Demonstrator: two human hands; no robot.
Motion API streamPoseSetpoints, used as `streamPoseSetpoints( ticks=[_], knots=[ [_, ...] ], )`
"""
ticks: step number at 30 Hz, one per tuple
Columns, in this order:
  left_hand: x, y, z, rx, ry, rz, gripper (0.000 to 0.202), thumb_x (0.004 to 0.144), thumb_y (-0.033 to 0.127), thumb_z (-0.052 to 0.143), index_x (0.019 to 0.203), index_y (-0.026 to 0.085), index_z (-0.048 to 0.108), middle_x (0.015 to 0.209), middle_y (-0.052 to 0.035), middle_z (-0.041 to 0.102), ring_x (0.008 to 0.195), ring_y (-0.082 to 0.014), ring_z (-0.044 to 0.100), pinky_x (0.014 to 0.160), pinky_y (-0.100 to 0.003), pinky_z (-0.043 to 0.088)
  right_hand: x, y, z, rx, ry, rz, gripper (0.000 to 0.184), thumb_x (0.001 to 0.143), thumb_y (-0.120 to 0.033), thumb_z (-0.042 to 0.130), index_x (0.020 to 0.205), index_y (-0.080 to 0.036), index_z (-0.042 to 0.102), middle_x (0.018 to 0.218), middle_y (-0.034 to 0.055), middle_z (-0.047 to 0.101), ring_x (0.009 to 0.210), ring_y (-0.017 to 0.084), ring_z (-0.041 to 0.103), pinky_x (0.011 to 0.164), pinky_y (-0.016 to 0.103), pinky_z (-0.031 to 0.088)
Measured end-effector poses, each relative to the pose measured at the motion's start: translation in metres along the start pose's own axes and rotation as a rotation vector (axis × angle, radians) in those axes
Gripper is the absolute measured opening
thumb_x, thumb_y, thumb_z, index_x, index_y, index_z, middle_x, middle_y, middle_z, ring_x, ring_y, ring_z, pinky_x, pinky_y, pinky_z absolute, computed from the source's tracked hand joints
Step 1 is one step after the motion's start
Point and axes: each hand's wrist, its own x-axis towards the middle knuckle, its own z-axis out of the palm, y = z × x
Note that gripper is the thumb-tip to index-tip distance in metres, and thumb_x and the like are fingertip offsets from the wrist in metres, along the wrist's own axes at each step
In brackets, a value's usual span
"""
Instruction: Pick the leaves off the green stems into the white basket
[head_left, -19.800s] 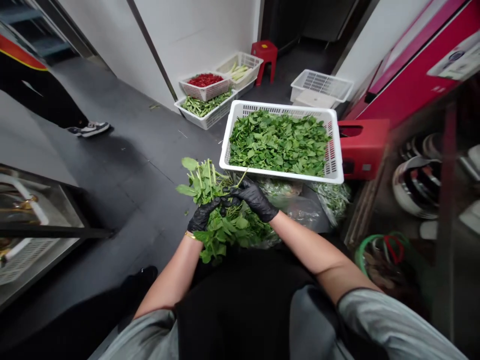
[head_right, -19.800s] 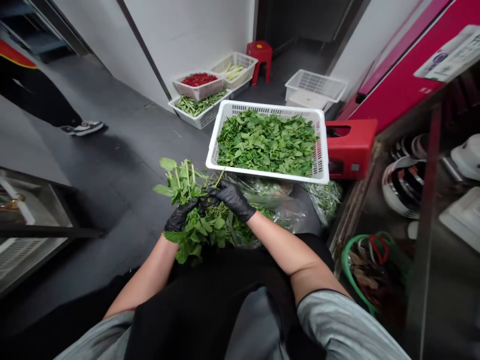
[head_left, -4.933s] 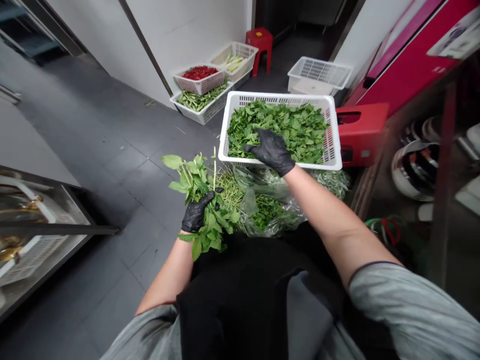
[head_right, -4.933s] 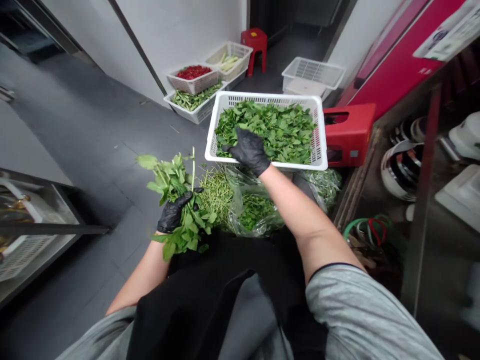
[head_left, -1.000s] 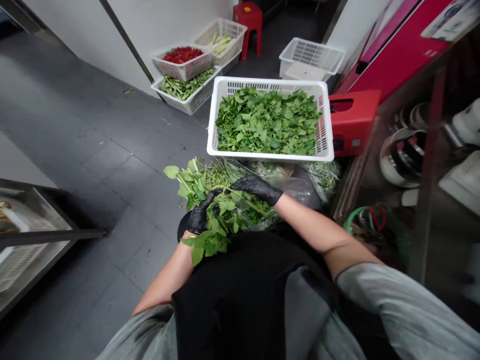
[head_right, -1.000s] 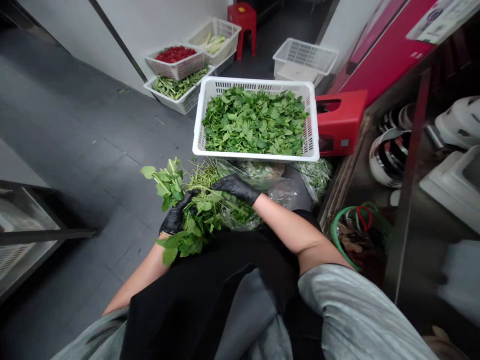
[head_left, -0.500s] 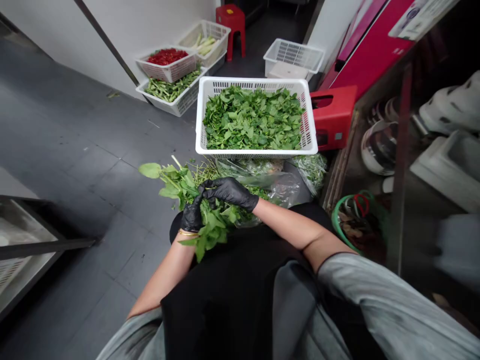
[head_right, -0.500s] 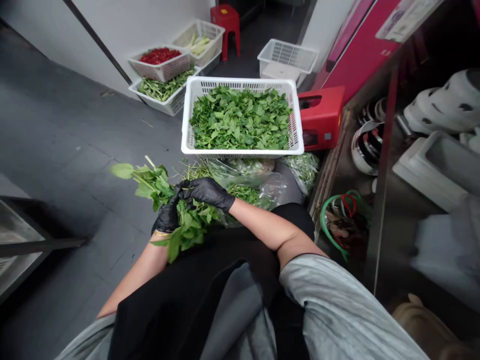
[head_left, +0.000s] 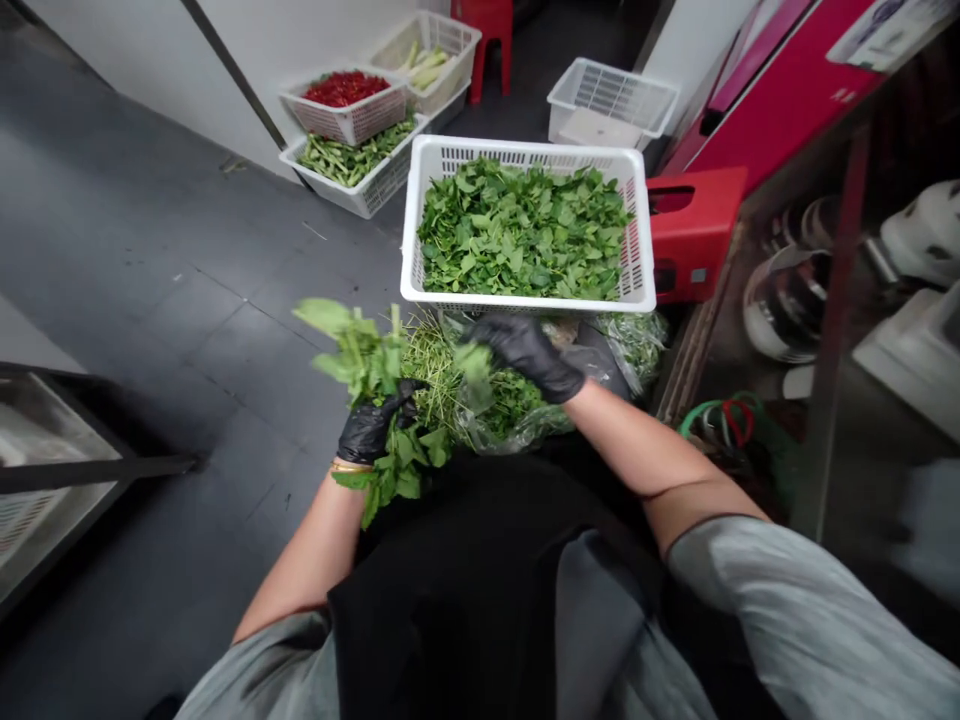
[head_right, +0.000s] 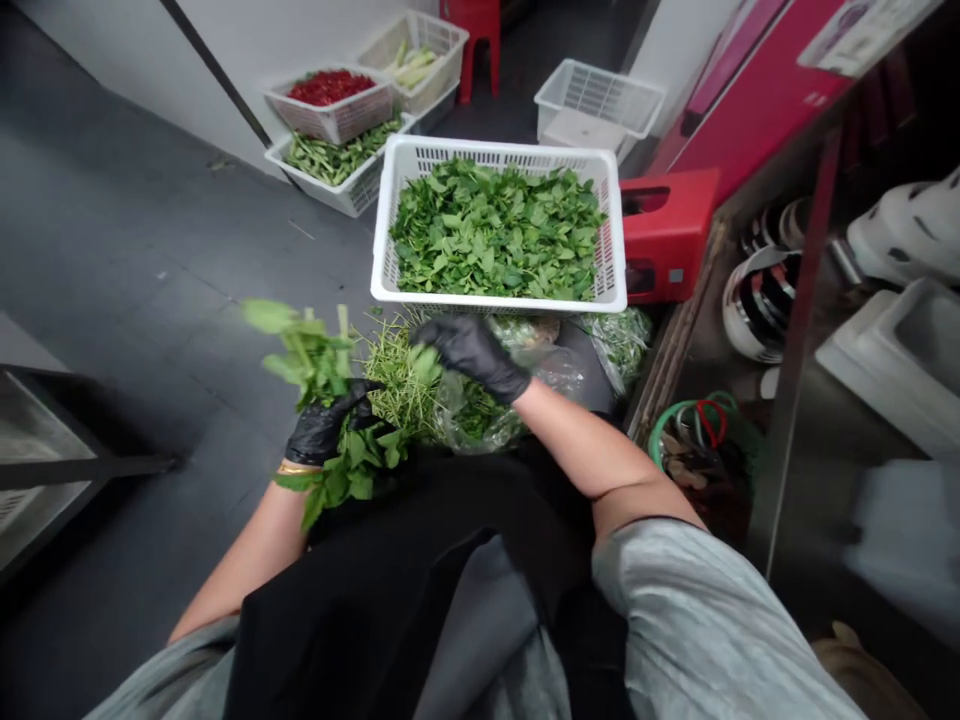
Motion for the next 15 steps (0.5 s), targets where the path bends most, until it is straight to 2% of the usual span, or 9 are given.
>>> streamPoseSetpoints(
  ticks=[2, 3, 5, 7, 9, 10, 12, 13, 15],
  knots=[
    [0.003, 0.01, -0.007, -0.026, 0.014, -0.07, 0.042, 0.061, 0.044, 0.092, 0.092, 0.017, 0.081, 0.078, -0.0057, 0.075, 0.068, -0.0209, 0.066, 0.064, -0.033, 0.055, 0.038, -0.003, -0.044, 0.007, 0.277, -0.068, 0.038, 0.103, -0.045, 0.052, 0.109, -0.016, 0.074, 0.113, 0.0097, 0.078, 0.105, 0.018, 0.072, 0.093, 0.032, 0.056],
    [0.003, 0.013, -0.009, -0.058, 0.038, -0.09, 0.043, 0.058, 0.041, 0.094, 0.092, 0.017, 0.081, 0.084, -0.0067, 0.077, 0.07, -0.0211, 0.068, 0.063, -0.032, 0.055, 0.058, -0.002, -0.065, -0.06, 0.34, -0.059, 0.04, 0.103, -0.045, 0.052, 0.116, -0.014, 0.073, 0.121, 0.0121, 0.075, 0.111, 0.02, 0.071, 0.099, 0.036, 0.054],
    [0.002, 0.017, -0.012, -0.144, 0.064, -0.109, 0.044, 0.058, 0.039, 0.094, 0.094, 0.016, 0.081, 0.092, -0.0085, 0.078, 0.07, -0.0207, 0.069, 0.058, -0.029, 0.054, 0.095, 0.004, -0.095, -0.319, 0.276, 0.089, 0.048, 0.099, -0.041, 0.061, 0.132, -0.007, 0.066, 0.133, 0.0205, 0.069, 0.124, 0.026, 0.066, 0.11, 0.044, 0.047],
    [0.001, 0.016, -0.015, -0.211, 0.039, -0.128, 0.042, 0.063, 0.04, 0.091, 0.096, 0.015, 0.081, 0.095, -0.0099, 0.079, 0.071, -0.0224, 0.071, 0.055, -0.03, 0.055, 0.116, 0.011, -0.101, -0.569, 0.215, 0.237, 0.063, 0.096, -0.039, 0.066, 0.145, -0.001, 0.056, 0.142, 0.0289, 0.06, 0.134, 0.034, 0.058, 0.115, 0.051, 0.04],
    [0.0, 0.015, -0.02, -0.225, 0.057, -0.122, 0.035, 0.066, 0.04, 0.087, 0.09, 0.016, 0.08, 0.092, -0.0099, 0.079, 0.079, -0.0278, 0.074, 0.06, -0.035, 0.059, 0.113, 0.015, -0.08, -0.63, 0.258, 0.278, 0.066, 0.095, -0.04, 0.067, 0.147, -0.002, 0.054, 0.143, 0.0298, 0.058, 0.135, 0.037, 0.057, 0.115, 0.053, 0.04],
    [0.0, 0.014, -0.022, -0.215, 0.085, -0.103, 0.031, 0.066, 0.038, 0.088, 0.086, 0.016, 0.079, 0.09, -0.0096, 0.079, 0.086, -0.031, 0.075, 0.065, -0.038, 0.061, 0.105, 0.014, -0.061, -0.555, 0.251, 0.27, 0.062, 0.095, -0.042, 0.066, 0.143, -0.004, 0.059, 0.139, 0.0266, 0.062, 0.13, 0.035, 0.061, 0.111, 0.051, 0.044],
    [0.001, 0.012, -0.027, -0.164, 0.13, -0.049, 0.026, 0.059, 0.029, 0.09, 0.08, 0.019, 0.078, 0.09, -0.0083, 0.079, 0.105, -0.0355, 0.073, 0.08, -0.043, 0.063, 0.079, 0.009, -0.014, -0.243, 0.093, 0.27, 0.051, 0.092, -0.048, 0.068, 0.128, -0.011, 0.071, 0.124, 0.0175, 0.073, 0.11, 0.028, 0.07, 0.097, 0.044, 0.056],
    [0.001, 0.012, -0.027, -0.137, 0.133, -0.025, 0.029, 0.054, 0.023, 0.092, 0.08, 0.021, 0.078, 0.092, -0.0076, 0.08, 0.113, -0.0363, 0.071, 0.088, -0.044, 0.062, 0.066, 0.004, 0.011, -0.048, -0.065, 0.286, 0.049, 0.089, -0.052, 0.07, 0.119, -0.013, 0.075, 0.115, 0.014, 0.076, 0.098, 0.025, 0.072, 0.088, 0.04, 0.059],
    [-0.001, 0.011, -0.025, -0.111, 0.106, -0.012, 0.038, 0.048, 0.018, 0.093, 0.082, 0.023, 0.079, 0.095, -0.0069, 0.08, 0.123, -0.0361, 0.066, 0.098, -0.044, 0.059, 0.045, -0.005, 0.052, 0.268, -0.229, 0.311, 0.047, 0.079, -0.054, 0.078, 0.104, -0.014, 0.078, 0.103, 0.0097, 0.078, 0.084, 0.02, 0.072, 0.077, 0.034, 0.06]
  ],
)
